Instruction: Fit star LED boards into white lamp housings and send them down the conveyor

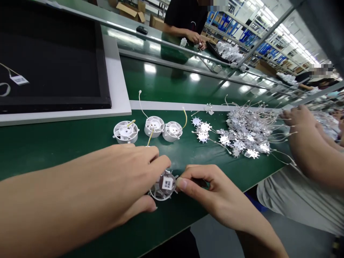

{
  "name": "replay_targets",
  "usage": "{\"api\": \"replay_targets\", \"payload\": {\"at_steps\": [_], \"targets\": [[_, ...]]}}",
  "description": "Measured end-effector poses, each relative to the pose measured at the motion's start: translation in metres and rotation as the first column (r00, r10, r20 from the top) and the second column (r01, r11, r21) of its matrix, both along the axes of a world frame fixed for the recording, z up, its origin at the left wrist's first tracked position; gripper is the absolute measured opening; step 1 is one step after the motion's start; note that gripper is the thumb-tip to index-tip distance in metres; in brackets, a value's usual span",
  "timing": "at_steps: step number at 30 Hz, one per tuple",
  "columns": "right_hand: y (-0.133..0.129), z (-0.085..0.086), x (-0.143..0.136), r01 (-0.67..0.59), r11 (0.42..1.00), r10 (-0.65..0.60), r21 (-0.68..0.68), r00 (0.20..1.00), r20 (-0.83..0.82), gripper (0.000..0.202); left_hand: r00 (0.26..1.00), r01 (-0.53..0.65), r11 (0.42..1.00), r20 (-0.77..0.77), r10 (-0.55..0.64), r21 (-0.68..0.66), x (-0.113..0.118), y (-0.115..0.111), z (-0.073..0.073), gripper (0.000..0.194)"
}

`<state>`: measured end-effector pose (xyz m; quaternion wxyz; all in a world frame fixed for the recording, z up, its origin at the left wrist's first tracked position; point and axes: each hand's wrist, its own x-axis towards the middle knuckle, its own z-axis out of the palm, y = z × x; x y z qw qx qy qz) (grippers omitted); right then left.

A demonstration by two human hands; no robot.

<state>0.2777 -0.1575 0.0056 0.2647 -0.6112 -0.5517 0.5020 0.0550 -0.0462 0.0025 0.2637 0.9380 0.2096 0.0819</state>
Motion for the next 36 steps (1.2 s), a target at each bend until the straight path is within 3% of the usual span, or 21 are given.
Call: {"api": "replay_targets", "payload": {"at_steps": [1,3,7,13,16,22,36], "targets": [[0.000,-0.004,-0.002,-0.007,1.000,0.007,-0.023,1.000,0.009,0.042,0.996,0.074,0.989,-0.063,-0.067,0.126,0.002,-0.003,0.000,0.029],[-0.001,-0.011,-0.003,-0.015,0.998,0.016,-0.056,0.999,0.032,0.043,0.985,0.165,0.961,-0.096,-0.147,0.221,0.007,-0.007,-0.004,0.032],[-0.002,-0.016,-0.001,-0.026,0.995,0.033,-0.093,0.997,0.073,0.044,0.992,0.124,0.942,-0.010,-0.127,0.311,0.011,-0.010,-0.013,0.038],[0.001,-0.017,-0.002,-0.031,0.996,0.045,-0.087,0.986,0.159,0.047,0.985,0.166,0.951,-0.080,-0.150,0.263,0.006,-0.005,-0.008,0.025],[0.001,-0.016,-0.003,-0.033,0.997,0.047,-0.076,0.981,0.189,0.047,0.985,0.173,0.957,-0.032,-0.171,0.232,0.008,-0.003,-0.008,0.028],[0.002,-0.015,-0.004,-0.036,0.997,0.049,-0.062,0.976,0.211,0.046,0.990,0.086,0.972,0.093,-0.108,0.218,0.013,-0.007,-0.025,0.043],[0.002,-0.012,-0.004,-0.026,0.998,0.039,-0.064,0.976,0.216,0.045,0.992,0.039,0.972,0.105,-0.065,0.232,0.015,-0.006,-0.030,0.049]]}}
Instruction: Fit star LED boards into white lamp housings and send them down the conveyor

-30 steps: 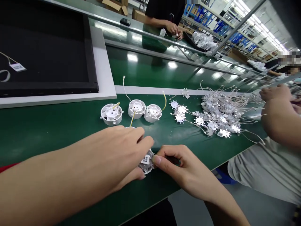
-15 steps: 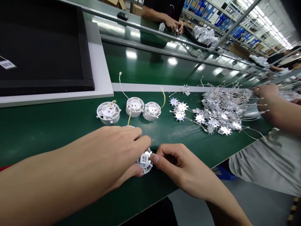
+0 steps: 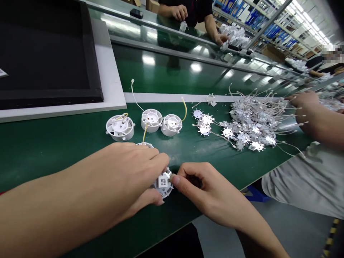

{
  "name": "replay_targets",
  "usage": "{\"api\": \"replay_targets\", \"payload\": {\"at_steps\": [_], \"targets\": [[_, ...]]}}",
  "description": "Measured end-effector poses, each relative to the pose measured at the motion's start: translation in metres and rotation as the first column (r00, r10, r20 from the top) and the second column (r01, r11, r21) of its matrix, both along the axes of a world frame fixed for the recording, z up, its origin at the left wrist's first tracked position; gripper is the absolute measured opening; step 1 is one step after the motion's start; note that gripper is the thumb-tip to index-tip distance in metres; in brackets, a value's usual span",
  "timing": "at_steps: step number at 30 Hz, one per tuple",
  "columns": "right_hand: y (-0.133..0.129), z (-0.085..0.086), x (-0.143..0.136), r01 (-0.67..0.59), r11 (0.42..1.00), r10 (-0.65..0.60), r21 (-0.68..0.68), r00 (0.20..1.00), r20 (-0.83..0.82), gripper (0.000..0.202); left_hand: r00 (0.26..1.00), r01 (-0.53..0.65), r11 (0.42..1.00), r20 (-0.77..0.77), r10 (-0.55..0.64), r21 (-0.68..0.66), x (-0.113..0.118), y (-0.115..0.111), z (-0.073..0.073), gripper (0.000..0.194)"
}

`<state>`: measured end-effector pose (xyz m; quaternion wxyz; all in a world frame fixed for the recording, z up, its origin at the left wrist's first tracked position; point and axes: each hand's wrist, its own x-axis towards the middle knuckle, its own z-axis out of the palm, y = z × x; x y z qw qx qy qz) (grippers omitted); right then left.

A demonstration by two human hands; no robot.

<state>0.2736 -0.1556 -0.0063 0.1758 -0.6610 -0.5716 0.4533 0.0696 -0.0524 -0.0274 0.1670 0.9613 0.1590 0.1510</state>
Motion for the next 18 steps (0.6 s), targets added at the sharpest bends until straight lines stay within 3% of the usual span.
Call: {"api": "replay_targets", "payload": {"at_steps": [8,14,18], "targets": [[-0.004,-0.001,0.001,-0.031,0.999,0.031,-0.007,0.999,0.007,0.047,0.969,0.075,0.983,-0.218,-0.112,-0.169,0.001,0.009,0.019,0.032],[-0.003,-0.004,-0.002,-0.036,0.998,0.035,0.051,0.999,0.012,0.046,0.988,0.086,0.989,-0.119,-0.100,-0.118,-0.008,0.011,0.013,0.035],[-0.005,-0.004,-0.003,-0.039,0.997,0.038,0.072,0.999,0.023,0.047,0.981,0.121,0.990,-0.146,-0.129,-0.066,-0.008,0.012,0.011,0.035]]}}
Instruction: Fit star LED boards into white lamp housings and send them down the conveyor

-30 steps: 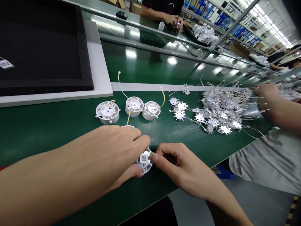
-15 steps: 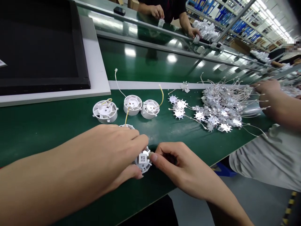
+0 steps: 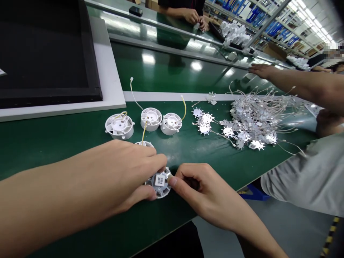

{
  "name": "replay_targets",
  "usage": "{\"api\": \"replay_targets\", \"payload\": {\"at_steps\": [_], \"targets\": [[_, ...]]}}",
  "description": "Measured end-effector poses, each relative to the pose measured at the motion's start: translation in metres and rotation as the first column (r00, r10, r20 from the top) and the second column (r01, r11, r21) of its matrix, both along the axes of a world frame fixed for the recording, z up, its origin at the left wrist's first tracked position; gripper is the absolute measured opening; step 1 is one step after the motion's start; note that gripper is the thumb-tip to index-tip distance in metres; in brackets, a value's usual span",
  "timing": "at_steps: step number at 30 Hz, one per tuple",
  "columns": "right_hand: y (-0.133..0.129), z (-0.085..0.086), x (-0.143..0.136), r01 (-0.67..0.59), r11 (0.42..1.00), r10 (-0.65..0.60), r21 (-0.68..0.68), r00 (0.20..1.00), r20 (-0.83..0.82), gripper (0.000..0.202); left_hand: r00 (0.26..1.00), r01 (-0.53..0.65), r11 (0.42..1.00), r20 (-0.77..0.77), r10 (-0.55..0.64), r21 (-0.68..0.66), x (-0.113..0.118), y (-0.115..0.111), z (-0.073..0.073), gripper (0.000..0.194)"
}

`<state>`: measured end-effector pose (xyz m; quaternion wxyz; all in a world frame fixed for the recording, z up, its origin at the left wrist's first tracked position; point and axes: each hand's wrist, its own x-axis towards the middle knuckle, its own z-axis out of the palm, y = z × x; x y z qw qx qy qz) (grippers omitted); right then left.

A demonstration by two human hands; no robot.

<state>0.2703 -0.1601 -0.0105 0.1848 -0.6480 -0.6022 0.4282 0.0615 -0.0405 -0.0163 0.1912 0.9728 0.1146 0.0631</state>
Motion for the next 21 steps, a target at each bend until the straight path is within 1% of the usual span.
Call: {"api": "replay_targets", "payload": {"at_steps": [3,5,7,8,10,13,15,17,19,21], "targets": [[-0.005,0.001,0.003,0.016,0.999,-0.017,0.043,1.000,0.006,0.039,1.000,-0.012,0.999,0.020,0.011,0.047,0.001,-0.002,0.001,0.038],[-0.009,0.001,0.007,0.011,0.991,-0.014,0.132,1.000,0.022,0.024,0.999,0.003,0.997,0.035,-0.006,0.083,0.002,-0.003,0.003,0.039],[-0.014,-0.001,0.011,-0.051,0.965,0.036,0.259,0.997,0.062,0.009,0.998,0.036,0.992,0.047,-0.042,0.125,0.004,-0.003,0.005,0.037],[-0.016,-0.004,0.012,-0.096,0.940,0.069,0.328,0.993,0.095,0.009,0.997,0.047,0.988,0.047,-0.054,0.145,0.004,-0.003,0.006,0.037],[-0.019,-0.009,0.014,-0.188,0.871,0.117,0.453,0.977,0.179,0.015,0.997,0.047,0.983,0.056,-0.057,0.175,0.005,-0.002,0.006,0.039],[-0.021,-0.017,0.015,-0.303,0.749,0.107,0.590,0.933,0.344,0.019,0.997,0.037,0.982,0.059,-0.049,0.183,0.005,-0.001,0.004,0.044],[-0.021,-0.020,0.015,-0.383,0.675,0.087,0.631,0.890,0.448,0.024,0.997,0.043,0.987,0.061,-0.053,0.154,0.004,-0.001,0.003,0.044],[-0.021,-0.023,0.016,-0.456,0.609,0.073,0.649,0.847,0.527,0.028,0.999,0.024,0.992,0.029,-0.028,0.126,0.004,-0.002,0.005,0.043],[-0.022,-0.025,0.016,-0.506,0.559,0.064,0.657,0.816,0.574,0.032,1.000,-0.006,0.992,-0.028,0.010,0.126,0.004,-0.005,0.008,0.043],[-0.022,-0.029,0.016,-0.520,0.531,0.049,0.670,0.808,0.588,0.032,0.997,-0.041,0.988,-0.060,0.050,0.151,0.005,-0.008,0.012,0.044]]}}
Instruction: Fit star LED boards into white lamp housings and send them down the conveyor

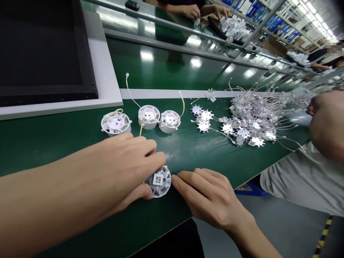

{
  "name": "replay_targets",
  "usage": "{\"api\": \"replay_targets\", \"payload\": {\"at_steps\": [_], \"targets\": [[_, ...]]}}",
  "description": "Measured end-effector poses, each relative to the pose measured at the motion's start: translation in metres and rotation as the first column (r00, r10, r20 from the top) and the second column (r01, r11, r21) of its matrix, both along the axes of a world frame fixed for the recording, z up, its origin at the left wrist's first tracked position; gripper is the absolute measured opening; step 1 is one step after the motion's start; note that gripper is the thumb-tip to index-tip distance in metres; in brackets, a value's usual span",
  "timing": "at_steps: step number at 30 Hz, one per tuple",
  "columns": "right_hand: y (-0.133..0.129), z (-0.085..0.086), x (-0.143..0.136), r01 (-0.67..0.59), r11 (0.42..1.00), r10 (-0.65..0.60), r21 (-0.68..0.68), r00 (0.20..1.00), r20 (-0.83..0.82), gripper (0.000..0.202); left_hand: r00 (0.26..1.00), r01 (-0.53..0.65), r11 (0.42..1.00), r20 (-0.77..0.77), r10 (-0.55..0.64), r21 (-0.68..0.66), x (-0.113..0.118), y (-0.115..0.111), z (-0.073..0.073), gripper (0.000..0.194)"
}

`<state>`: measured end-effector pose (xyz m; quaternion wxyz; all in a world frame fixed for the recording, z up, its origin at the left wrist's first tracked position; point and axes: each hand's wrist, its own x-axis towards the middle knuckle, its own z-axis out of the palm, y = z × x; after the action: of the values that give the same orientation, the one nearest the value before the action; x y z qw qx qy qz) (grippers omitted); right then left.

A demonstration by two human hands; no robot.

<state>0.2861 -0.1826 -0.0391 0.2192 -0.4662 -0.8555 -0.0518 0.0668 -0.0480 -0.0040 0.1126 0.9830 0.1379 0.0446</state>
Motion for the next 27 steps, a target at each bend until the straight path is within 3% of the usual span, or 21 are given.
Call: {"api": "replay_targets", "payload": {"at_steps": [5,10,15,19,22,25,27], "targets": [[-0.003,-0.008,-0.002,0.030,0.999,-0.029,0.011,0.999,-0.023,0.027,1.000,0.014,0.999,0.021,-0.014,0.035,-0.001,-0.002,0.003,0.036],[-0.004,-0.011,-0.004,0.063,0.998,-0.062,0.017,0.995,-0.076,0.018,0.991,0.066,0.998,0.111,-0.069,0.023,-0.003,0.001,-0.002,0.021],[-0.004,-0.014,-0.004,0.084,0.996,-0.082,0.028,0.994,-0.071,0.018,0.987,0.139,0.988,0.066,-0.143,0.073,0.001,0.004,-0.006,0.016],[-0.004,-0.014,-0.001,0.067,0.998,-0.065,0.016,0.995,-0.072,0.018,0.996,0.081,0.992,0.018,-0.083,0.101,0.003,-0.003,0.001,0.019],[0.000,-0.012,0.000,0.073,0.996,-0.079,-0.047,0.986,-0.149,0.014,0.997,0.070,0.990,0.033,-0.074,0.125,0.003,-0.008,0.002,0.036],[0.004,-0.012,-0.004,0.097,0.991,-0.112,-0.095,0.979,-0.172,0.041,0.991,0.109,0.974,0.050,-0.121,0.198,0.001,-0.008,-0.008,0.061],[0.007,-0.014,-0.007,0.119,0.988,-0.133,-0.096,0.978,-0.157,0.044,0.986,0.147,0.960,0.047,-0.163,0.238,0.001,-0.005,-0.014,0.049]]}}
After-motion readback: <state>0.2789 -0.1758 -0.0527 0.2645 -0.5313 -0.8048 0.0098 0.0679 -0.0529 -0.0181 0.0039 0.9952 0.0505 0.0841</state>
